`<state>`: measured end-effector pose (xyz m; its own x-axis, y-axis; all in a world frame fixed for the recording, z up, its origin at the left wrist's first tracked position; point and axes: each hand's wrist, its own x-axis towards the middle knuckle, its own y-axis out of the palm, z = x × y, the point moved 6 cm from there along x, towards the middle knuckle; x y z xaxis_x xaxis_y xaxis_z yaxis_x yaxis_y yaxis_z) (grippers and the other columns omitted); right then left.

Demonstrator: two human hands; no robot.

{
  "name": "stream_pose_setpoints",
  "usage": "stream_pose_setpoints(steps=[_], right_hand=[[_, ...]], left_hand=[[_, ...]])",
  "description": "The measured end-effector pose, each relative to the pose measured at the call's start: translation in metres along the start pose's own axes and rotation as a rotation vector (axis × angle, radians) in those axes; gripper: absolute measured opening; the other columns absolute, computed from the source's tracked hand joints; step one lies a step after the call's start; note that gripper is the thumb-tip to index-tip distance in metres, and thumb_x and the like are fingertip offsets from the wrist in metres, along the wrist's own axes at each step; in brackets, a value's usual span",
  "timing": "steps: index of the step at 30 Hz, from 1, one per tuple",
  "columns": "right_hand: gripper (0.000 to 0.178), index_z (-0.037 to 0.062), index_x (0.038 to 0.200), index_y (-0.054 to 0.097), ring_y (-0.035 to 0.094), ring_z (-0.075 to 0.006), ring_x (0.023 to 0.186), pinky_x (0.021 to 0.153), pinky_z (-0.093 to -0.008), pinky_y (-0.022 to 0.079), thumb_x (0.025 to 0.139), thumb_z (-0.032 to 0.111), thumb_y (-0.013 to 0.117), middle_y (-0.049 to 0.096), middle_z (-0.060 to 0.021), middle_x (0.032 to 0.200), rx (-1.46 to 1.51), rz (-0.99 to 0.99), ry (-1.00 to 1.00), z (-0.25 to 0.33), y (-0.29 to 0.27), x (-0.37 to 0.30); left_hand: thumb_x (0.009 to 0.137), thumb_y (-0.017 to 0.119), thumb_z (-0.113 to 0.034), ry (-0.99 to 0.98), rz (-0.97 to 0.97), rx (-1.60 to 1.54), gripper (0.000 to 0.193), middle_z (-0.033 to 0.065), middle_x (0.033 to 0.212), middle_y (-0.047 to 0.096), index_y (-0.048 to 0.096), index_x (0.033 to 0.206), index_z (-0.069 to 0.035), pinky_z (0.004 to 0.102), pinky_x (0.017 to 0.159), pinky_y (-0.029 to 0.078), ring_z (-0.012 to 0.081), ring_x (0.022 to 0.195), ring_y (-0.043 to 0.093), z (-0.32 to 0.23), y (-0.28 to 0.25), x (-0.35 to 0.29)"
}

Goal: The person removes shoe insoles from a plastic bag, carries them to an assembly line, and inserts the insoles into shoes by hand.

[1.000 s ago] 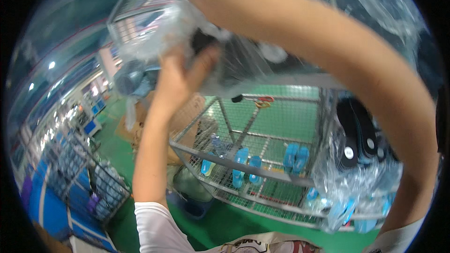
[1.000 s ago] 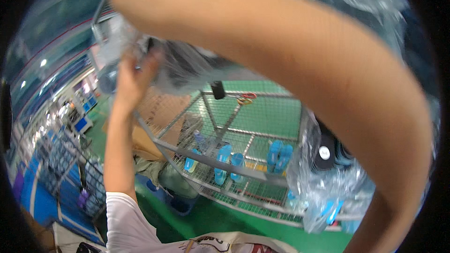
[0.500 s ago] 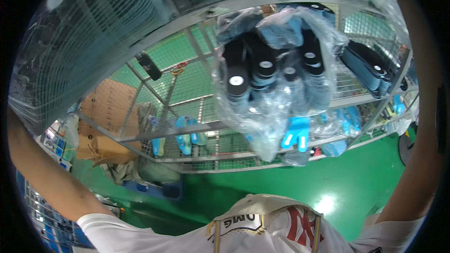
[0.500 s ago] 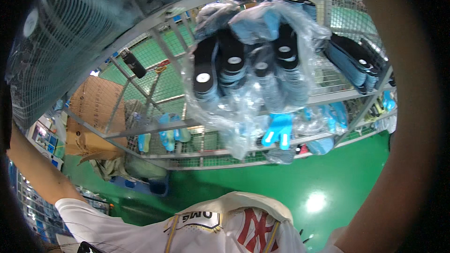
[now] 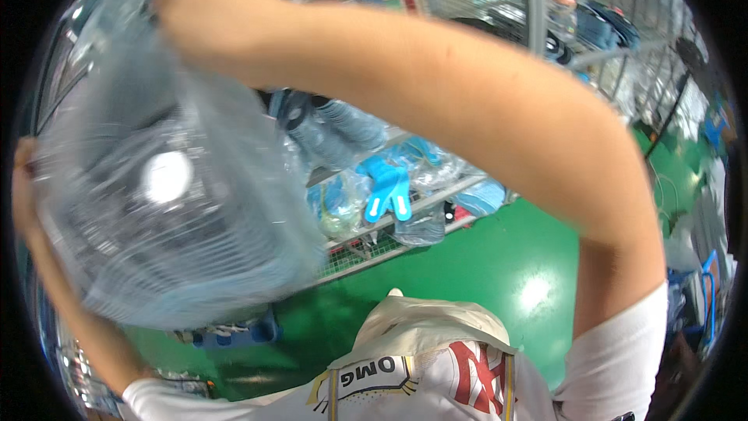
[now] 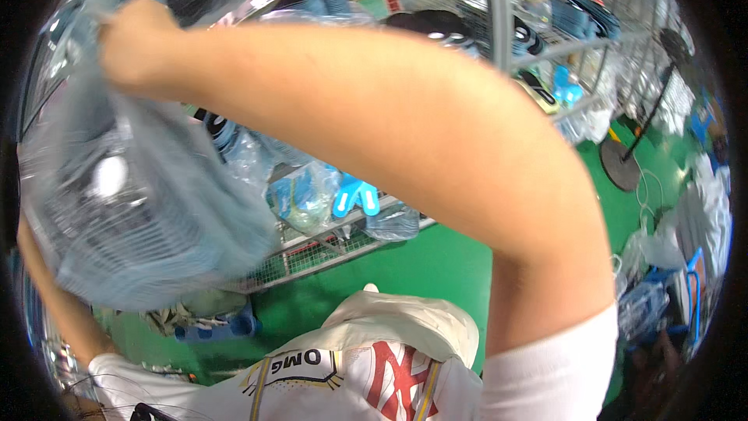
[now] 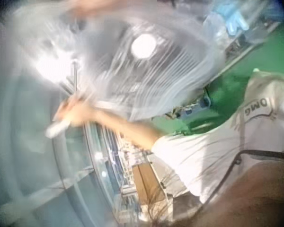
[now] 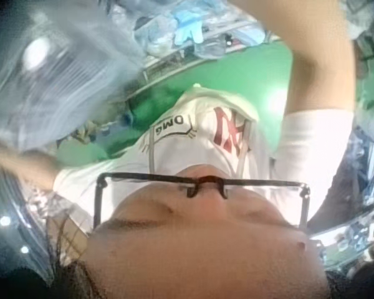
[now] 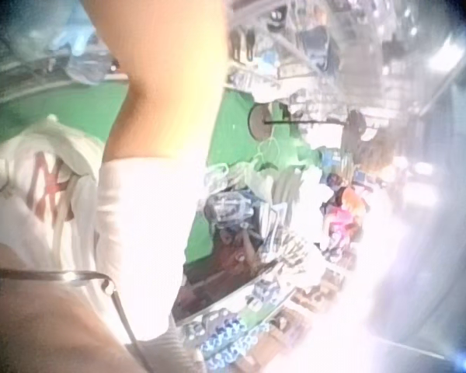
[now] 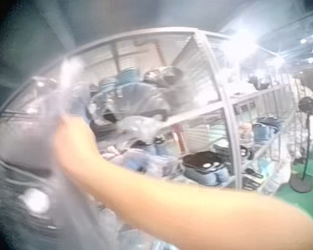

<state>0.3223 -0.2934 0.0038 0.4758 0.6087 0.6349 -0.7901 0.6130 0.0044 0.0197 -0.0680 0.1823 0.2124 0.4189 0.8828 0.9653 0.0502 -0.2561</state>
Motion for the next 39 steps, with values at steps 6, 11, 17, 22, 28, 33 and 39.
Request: stream_pose_setpoints(steps=[6, 11, 17, 22, 28, 33, 39], right_hand=[[0.031, 0.0031, 0.072, 0.058, 0.048, -0.0134, 0.053, 0.049, -0.0275, 0.037, 0.086, 0.026, 0.042, 0.049, -0.0051, 0.056, -0.081, -0.248, 0.249, -0.059, -0.173, -0.106], [0.035, 0.0064, 0.072, 0.056, 0.036, -0.0045, 0.051, 0.046, -0.021, 0.03, 0.088, 0.035, 0.044, 0.042, 0.005, 0.056, -0.173, -0.481, 0.527, -0.087, -0.286, -0.251], [0.04, 0.0023, 0.079, 0.057, 0.047, -0.0104, 0.058, 0.055, -0.0264, 0.039, 0.088, 0.039, 0.042, 0.051, -0.0017, 0.062, -0.479, -0.613, 0.652, -0.183, -0.391, -0.355], [0.041, 0.0009, 0.083, 0.057, 0.057, -0.0276, 0.07, 0.066, -0.0361, 0.043, 0.088, 0.036, 0.037, 0.059, -0.0141, 0.072, -0.681, -0.598, 0.992, -0.305, -0.45, -0.464], [0.033, 0.0024, 0.084, 0.056, 0.055, -0.0319, 0.076, 0.071, -0.0381, 0.042, 0.087, 0.03, 0.038, 0.057, -0.0167, 0.076, -0.604, -0.567, 1.206, -0.43, -0.498, -0.564], [0.03, 0.0022, 0.082, 0.053, 0.053, -0.036, 0.077, 0.07, -0.0418, 0.041, 0.087, 0.028, 0.038, 0.056, -0.0196, 0.076, -0.51, -0.451, 1.258, -0.529, -0.522, -0.588], [0.031, 0.0021, 0.079, 0.051, 0.052, -0.0388, 0.076, 0.068, -0.0441, 0.041, 0.086, 0.03, 0.04, 0.055, -0.0209, 0.076, -0.537, -0.513, 1.199, -0.64, -0.546, -0.59]], left_hand=[[0.093, 0.026, -0.033, -0.188, 0.298, -0.948, 0.035, -0.0034, 0.048, 0.017, 0.039, 0.074, -0.007, 0.0239, 0.046, 0.02, 0.0089, 0.043, 0.02, -0.121, 0.28, -0.209], [0.09, 0.034, -0.018, 0.226, 0.933, -0.923, 0.022, 0.0019, 0.06, 0.044, 0.048, 0.086, -0.001, 0.0204, 0.042, 0.028, 0.0065, 0.047, 0.034, -0.168, 0.363, -0.382], [0.084, 0.044, -0.008, 0.071, 1.485, -0.905, 0.012, 0.0088, 0.069, 0.049, 0.054, 0.081, -0.002, 0.0323, 0.054, 0.037, 0.0194, 0.059, 0.048, -0.176, 0.493, -0.572], [0.073, 0.053, -0.011, 0.421, 1.73, -0.706, 0.016, 0.0156, 0.086, 0.049, 0.055, 0.085, 0.0, 0.0382, 0.072, 0.035, 0.0304, 0.083, 0.046, -0.176, 0.554, -0.724], [0.072, 0.053, -0.009, 0.059, 2.09, -0.42, 0.019, 0.012, 0.1, 0.046, 0.055, 0.088, 0.0, 0.0375, 0.082, 0.034, 0.0266, 0.095, 0.044, -0.148, 0.625, -0.84], [0.067, 0.058, -0.008, 0.474, 1.894, -0.684, 0.01, 0.0099, 0.102, 0.047, 0.055, 0.073, 0.0, 0.0403, 0.092, 0.034, 0.0269, 0.107, 0.042, -0.139, 0.671, -0.899], [0.065, 0.06, -0.007, 0.533, 1.931, -0.73, 0.008, 0.0101, 0.078, 0.052, 0.055, 0.067, -0.001, 0.0411, 0.093, 0.035, 0.0285, 0.101, 0.046, -0.093, 0.738, -0.968]])
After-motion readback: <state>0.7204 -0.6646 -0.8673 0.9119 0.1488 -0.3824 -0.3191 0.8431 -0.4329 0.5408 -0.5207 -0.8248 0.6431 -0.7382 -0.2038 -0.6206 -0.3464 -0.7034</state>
